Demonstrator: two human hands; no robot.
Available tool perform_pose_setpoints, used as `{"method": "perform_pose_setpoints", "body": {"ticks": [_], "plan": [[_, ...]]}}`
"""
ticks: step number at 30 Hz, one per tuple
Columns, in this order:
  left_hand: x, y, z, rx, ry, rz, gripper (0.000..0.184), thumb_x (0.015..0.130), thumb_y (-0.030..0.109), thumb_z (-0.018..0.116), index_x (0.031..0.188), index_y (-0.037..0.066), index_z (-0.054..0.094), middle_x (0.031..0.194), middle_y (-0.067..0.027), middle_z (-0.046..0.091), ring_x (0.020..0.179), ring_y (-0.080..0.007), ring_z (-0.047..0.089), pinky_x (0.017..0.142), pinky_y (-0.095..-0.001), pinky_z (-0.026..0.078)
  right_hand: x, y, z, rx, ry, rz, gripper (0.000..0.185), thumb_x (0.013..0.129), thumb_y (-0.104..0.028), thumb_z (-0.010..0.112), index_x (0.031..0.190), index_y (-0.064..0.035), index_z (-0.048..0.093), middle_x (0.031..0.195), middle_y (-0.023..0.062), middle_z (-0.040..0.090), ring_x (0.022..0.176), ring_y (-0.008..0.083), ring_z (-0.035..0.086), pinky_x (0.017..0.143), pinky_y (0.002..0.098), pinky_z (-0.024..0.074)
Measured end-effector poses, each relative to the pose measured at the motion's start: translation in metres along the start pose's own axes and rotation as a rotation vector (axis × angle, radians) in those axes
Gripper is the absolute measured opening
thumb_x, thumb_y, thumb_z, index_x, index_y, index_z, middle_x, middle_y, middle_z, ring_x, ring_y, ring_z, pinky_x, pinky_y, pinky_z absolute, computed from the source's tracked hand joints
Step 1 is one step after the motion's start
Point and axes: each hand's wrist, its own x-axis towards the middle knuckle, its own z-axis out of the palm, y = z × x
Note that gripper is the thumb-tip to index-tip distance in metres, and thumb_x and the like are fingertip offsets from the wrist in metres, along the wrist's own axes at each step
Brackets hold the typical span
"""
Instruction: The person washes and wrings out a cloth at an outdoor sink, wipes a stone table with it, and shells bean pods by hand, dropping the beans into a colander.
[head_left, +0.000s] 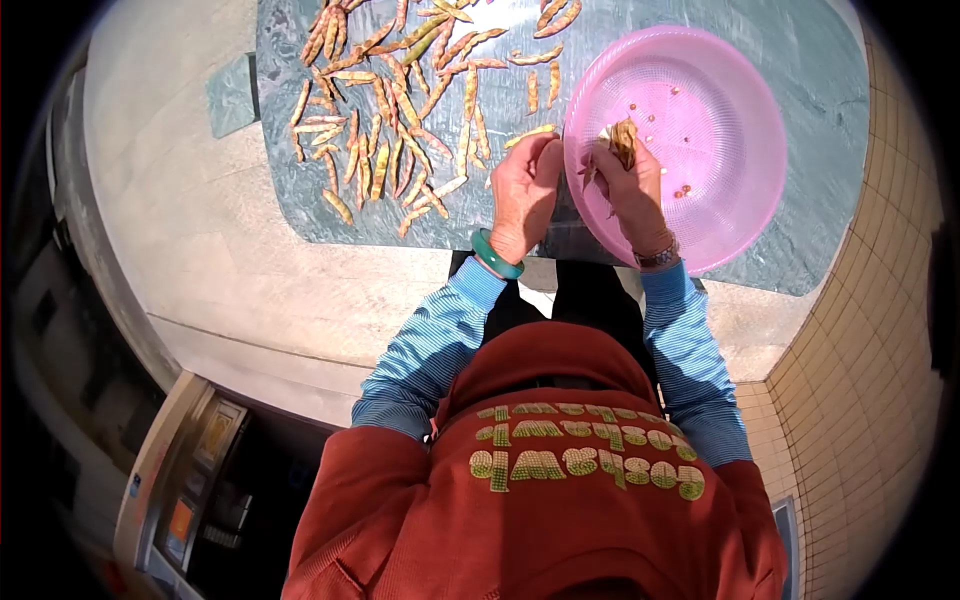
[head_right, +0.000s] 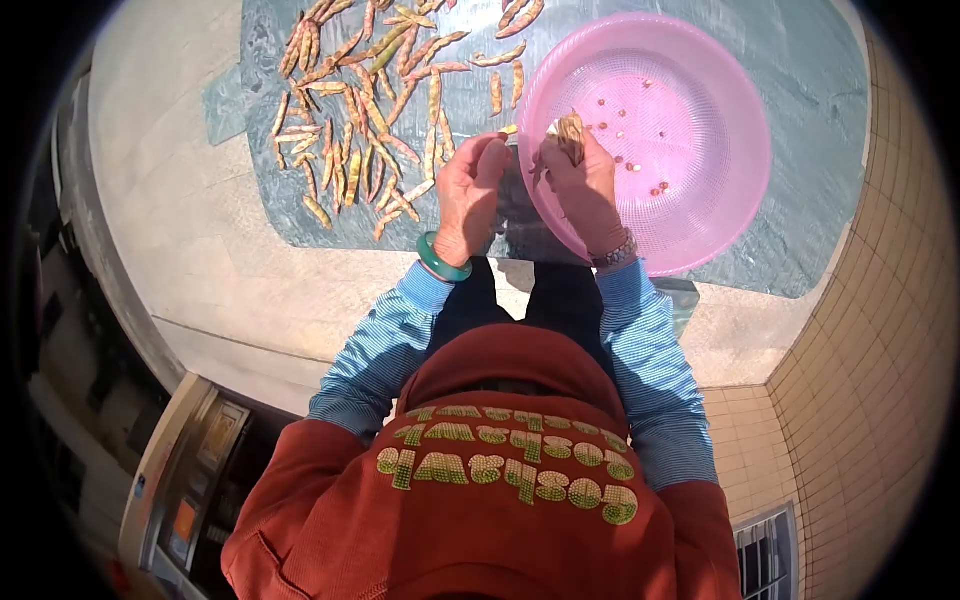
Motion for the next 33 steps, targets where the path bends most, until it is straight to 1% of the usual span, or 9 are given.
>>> {"method": "perform_pose_setpoints", "body": {"ticks": [3, 8, 13, 19, 20, 24, 25, 27, 33], "plan": [[0.049, -0.054, -0.058, 0.081, 0.246, 0.050, 0.014, 0.080, 0.011, 0.064, 0.080, 0.000, 0.055, 0.065, 0.0001, 0.055, 0.056, -0.0074, 0.050, 0.052, -0.0246, 0.043, -0.003, 0.013, 0.032, 0.059, -0.023, 0.116, 0.010, 0.085, -0.008, 0.051, 0.092, 0.0002, 0.052, 0.073, 0.0021, 0.055, 0.065, 0.0065, 0.051, 0.056, 0.0207, 0.0418], [0.115, -0.082, -0.071, 0.772, 0.234, 0.197, 0.030, 0.071, 0.019, 0.070, 0.087, 0.002, 0.052, 0.083, -0.0162, 0.052, 0.080, -0.0339, 0.052, 0.071, -0.0425, 0.042, -0.007, 0.043, 0.065, 0.003, -0.255, 0.196, 0.014, 0.085, -0.006, 0.051, 0.096, 0.0032, 0.050, 0.073, 0.0017, 0.054, 0.065, 0.0064, 0.052, 0.056, 0.0205, 0.0430], [0.122, -0.085, -0.082, 0.897, 0.151, 0.258, 0.022, 0.072, 0.016, 0.067, 0.083, 0.001, 0.055, 0.081, -0.0180, 0.055, 0.078, -0.0337, 0.054, 0.069, -0.0413, 0.043, 0.004, 0.067, 0.084, 0.036, -0.145, 0.127, 0.012, 0.086, -0.009, 0.053, 0.090, 0.0026, 0.053, 0.072, -0.0007, 0.052, 0.062, 0.0046, 0.049, 0.054, 0.0197, 0.0420], [0.079, -0.035, -0.102, 0.184, -0.129, -0.051, 0.014, 0.076, 0.014, 0.061, 0.075, 0.002, 0.054, 0.057, -0.0101, 0.056, 0.054, -0.0214, 0.056, 0.051, -0.0339, 0.043, 0.032, 0.025, 0.105, 0.002, 0.045, 0.130, 0.008, 0.084, -0.012, 0.057, 0.082, -0.0037, 0.056, 0.064, -0.0019, 0.054, 0.054, 0.0038, 0.047, 0.047, 0.0188, 0.0362], [0.069, -0.030, -0.102, 0.518, -0.118, 0.132, 0.014, 0.076, 0.014, 0.062, 0.077, 0.003, 0.054, 0.059, -0.0055, 0.054, 0.053, -0.0105, 0.050, 0.048, -0.0285, 0.041, 0.036, 0.024, 0.109, 0.041, 0.040, 0.091, 0.009, 0.084, -0.012, 0.058, 0.085, -0.0036, 0.056, 0.066, 0.0003, 0.057, 0.056, 0.0052, 0.050, 0.046, 0.0205, 0.0404], [0.034, 0.010, -0.103, 0.276, -0.132, 0.065, 0.013, 0.080, 0.013, 0.056, 0.074, 0.004, 0.048, 0.058, -0.0043, 0.046, 0.056, -0.0114, 0.044, 0.049, -0.0282, 0.037, 0.039, 0.026, 0.109, 0.053, -0.015, 0.015, 0.010, 0.080, -0.009, 0.062, 0.082, -0.0021, 0.055, 0.062, 0.0006, 0.056, 0.047, 0.0067, 0.050, 0.039, 0.0207, 0.0398], [0.027, 0.015, -0.106, 0.117, -0.174, 0.155, 0.019, 0.080, 0.019, 0.054, 0.076, 0.002, 0.046, 0.063, -0.0147, 0.052, 0.059, -0.0258, 0.053, 0.055, -0.0344, 0.041, 0.038, 0.028, 0.104, -0.101, -0.020, -0.008, 0.009, 0.080, -0.009, 0.062, 0.081, -0.0024, 0.055, 0.060, 0.0003, 0.055, 0.045, 0.0064, 0.048, 0.038, 0.0209, 0.0377], [0.026, -0.001, -0.097, 0.065, -0.122, 0.231, 0.013, 0.079, 0.009, 0.058, 0.081, 0.002, 0.047, 0.067, -0.0083, 0.056, 0.061, -0.0127, 0.052, 0.053, -0.0292, 0.042, 0.021, 0.004, 0.106, -0.016, -0.092, 0.036, 0.008, 0.079, -0.008, 0.062, 0.078, -0.0032, 0.056, 0.057, 0.0001, 0.053, 0.041, 0.0061, 0.045, 0.036, 0.0206, 0.0332], [0.006, 0.015, -0.085, -0.243, -0.368, -0.091, 0.016, 0.084, 0.007, 0.057, 0.098, -0.001, 0.055, 0.076, -0.0028, 0.058, 0.065, -0.0080, 0.054, 0.057, -0.0212, 0.046, -0.004, -0.029, 0.078, -0.069, -0.212, -0.008, 0.008, 0.079, -0.007, 0.060, 0.072, -0.0036, 0.057, 0.056, 0.0009, 0.054, 0.038, 0.0055, 0.043, 0.034, 0.0183, 0.0307]]}}
